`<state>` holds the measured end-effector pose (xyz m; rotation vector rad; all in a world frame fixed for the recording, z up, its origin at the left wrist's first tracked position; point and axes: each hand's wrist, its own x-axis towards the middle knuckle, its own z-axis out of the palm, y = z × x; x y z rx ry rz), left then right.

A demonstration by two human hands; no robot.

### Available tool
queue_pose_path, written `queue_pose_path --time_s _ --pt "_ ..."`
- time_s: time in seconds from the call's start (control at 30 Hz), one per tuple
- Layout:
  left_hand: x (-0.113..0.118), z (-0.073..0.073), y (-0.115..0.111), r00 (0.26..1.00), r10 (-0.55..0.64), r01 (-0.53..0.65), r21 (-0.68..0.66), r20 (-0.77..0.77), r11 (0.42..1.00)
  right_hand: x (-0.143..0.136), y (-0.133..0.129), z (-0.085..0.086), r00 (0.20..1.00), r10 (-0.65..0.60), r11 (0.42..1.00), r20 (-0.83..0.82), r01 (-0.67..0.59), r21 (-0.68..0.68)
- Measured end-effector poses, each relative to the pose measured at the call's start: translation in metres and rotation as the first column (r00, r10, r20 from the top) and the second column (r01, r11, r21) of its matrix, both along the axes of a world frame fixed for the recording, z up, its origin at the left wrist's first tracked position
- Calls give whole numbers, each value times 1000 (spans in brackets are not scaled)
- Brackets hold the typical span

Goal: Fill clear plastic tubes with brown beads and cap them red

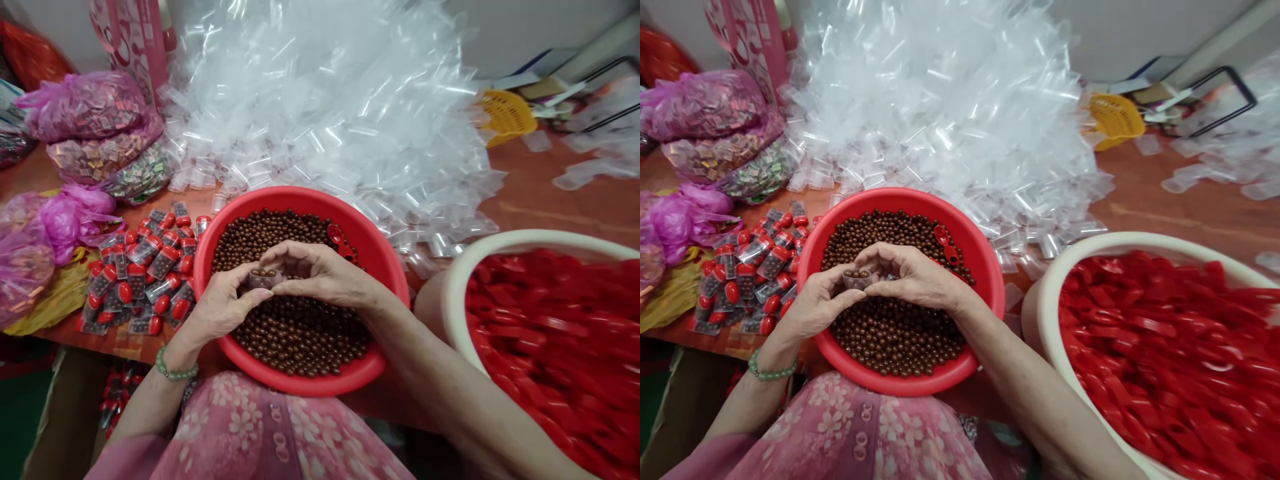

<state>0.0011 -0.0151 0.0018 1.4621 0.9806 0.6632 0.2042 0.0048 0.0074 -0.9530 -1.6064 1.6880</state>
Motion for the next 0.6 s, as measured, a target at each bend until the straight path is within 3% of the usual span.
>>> queue_pose_path --time_s 0.2,0.47,0.6 --pt "-2 2 -5 999 -35 37 85 -25 996 -2 -2 11 995 51 971 87 -70 229" --pt "-8 3 -8 994 -68 87 218 -90 972 -4 -5 23 976 99 922 194 -163 350" --pt "-9 3 -7 993 -104 113 190 -53 975 -5 -10 26 969 58 913 242 -149 379"
